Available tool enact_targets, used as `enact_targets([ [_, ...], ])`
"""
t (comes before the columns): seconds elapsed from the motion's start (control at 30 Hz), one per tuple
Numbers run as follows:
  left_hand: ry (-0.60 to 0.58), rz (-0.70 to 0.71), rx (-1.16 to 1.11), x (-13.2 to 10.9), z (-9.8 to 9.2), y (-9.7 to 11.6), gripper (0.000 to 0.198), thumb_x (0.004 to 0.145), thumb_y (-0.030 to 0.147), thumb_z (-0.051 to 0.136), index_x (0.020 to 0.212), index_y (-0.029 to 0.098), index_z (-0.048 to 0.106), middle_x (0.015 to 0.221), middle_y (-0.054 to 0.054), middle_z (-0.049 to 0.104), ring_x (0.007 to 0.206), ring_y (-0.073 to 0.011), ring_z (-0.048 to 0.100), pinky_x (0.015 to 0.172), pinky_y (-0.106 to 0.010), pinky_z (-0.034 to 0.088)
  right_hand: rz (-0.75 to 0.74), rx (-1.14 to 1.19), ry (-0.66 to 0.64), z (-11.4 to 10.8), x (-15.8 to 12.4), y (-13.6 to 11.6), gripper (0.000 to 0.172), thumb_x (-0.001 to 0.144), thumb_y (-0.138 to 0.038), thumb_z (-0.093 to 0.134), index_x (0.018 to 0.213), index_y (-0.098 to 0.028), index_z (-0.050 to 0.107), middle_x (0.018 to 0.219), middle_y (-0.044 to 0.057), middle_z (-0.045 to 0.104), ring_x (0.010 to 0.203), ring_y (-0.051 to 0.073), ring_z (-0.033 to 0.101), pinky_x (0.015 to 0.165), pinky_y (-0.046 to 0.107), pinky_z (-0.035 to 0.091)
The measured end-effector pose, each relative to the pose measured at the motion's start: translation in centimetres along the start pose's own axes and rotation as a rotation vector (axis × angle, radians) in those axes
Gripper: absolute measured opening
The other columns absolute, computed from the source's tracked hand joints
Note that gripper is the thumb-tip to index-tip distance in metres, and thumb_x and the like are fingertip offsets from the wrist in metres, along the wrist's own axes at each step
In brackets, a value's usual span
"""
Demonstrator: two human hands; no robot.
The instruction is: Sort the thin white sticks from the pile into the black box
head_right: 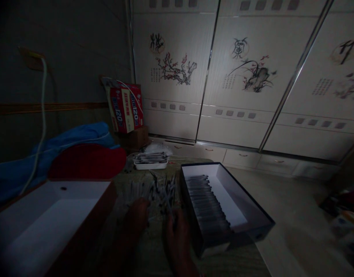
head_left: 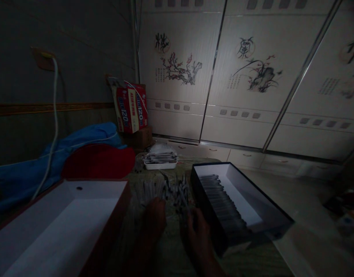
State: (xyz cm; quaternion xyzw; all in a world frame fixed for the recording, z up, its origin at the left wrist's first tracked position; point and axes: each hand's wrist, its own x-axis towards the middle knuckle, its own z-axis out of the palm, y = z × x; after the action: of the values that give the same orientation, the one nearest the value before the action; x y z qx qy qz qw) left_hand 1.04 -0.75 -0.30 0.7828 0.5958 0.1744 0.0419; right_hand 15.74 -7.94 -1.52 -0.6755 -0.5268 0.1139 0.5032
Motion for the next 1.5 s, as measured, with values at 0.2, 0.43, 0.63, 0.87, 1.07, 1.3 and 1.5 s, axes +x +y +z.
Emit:
enact_targets([
  [0.2,0.025,-0.002,0.045,0.0,0.5,-0.2,0.029,0.076,0.001,0.042,0.091,0.011,0.064,0.096,-0.013,0.064,0.096,-0.0239,0.057,0.086,-0.034,0.041,-0.046,-0.016,-0.006,0.4,-0.1,0.8,0.052,0.09,-0.053,0.034,0.103,-0.013,0.064,0.1,0.015,0.069,0.09,0.024,0.066,0.077,0.032,0.051],
  [0.43,0.055,0.044,0.053,-0.2,0.4,-0.3,0.035,0.075,0.002,0.043,0.103,0.013,0.062,0.1,-0.011,0.065,0.097,-0.025,0.056,0.085,-0.037,0.04,-0.034,-0.056,0.021,0.7,-0.3,1.0,0.062,0.088,-0.059,0.031,0.107,-0.01,0.064,0.101,0.018,0.069,0.091,0.027,0.066,0.077,0.036,0.052],
  [0.63,0.115,-0.018,-0.162,-0.3,0.1,-0.5,0.03,0.083,0.006,0.034,0.09,0.012,0.062,0.093,-0.012,0.063,0.089,-0.0218,0.058,0.081,-0.033,0.044,-0.093,-0.033,0.014,1.0,-0.7,1.5,0.055,0.091,-0.054,0.033,0.108,-0.012,0.063,0.105,0.017,0.068,0.095,0.025,0.065,0.079,0.034,0.052],
  [0.87,0.126,-0.126,-0.248,-1.3,-1.8,-1.4,0.027,0.084,0.012,0.036,0.09,0.015,0.062,0.097,-0.01,0.065,0.094,-0.0203,0.06,0.086,-0.032,0.045,-0.129,0.003,-0.037,1.0,-0.9,1.1,0.038,0.09,-0.043,0.039,0.105,-0.016,0.061,0.1,0.012,0.069,0.09,0.021,0.066,0.076,0.028,0.052],
  [1.07,-0.084,-0.018,-0.145,-3.0,0.3,-2.0,0.03,0.082,0.015,0.046,0.106,0.02,0.064,0.115,-0.009,0.066,0.109,-0.021,0.059,0.096,-0.035,0.042,-0.099,0.04,-0.09,0.5,-0.5,0.5,0.032,0.091,-0.039,0.038,0.099,-0.017,0.061,0.092,0.011,0.07,0.083,0.02,0.066,0.073,0.028,0.051],
  [1.3,-0.088,0.062,-0.093,-2.5,1.2,-1.0,0.031,0.076,0.008,0.052,0.101,0.017,0.068,0.115,-0.012,0.063,0.113,-0.0232,0.054,0.098,-0.036,0.039,-0.112,0.023,-0.056,0.2,-0.6,0.4,0.032,0.09,-0.039,0.041,0.1,-0.017,0.061,0.094,0.01,0.07,0.083,0.02,0.067,0.071,0.027,0.051],
  [1.5,-0.015,0.118,-0.129,-2.2,1.4,-0.9,0.03,0.072,0.005,0.053,0.094,0.019,0.067,0.109,-0.011,0.065,0.107,-0.0243,0.057,0.094,-0.041,0.042,-0.089,-0.024,-0.043,0.3,-0.6,0.6,0.036,0.089,-0.039,0.04,0.105,-0.014,0.061,0.099,0.013,0.069,0.089,0.023,0.066,0.075,0.031,0.052],
])
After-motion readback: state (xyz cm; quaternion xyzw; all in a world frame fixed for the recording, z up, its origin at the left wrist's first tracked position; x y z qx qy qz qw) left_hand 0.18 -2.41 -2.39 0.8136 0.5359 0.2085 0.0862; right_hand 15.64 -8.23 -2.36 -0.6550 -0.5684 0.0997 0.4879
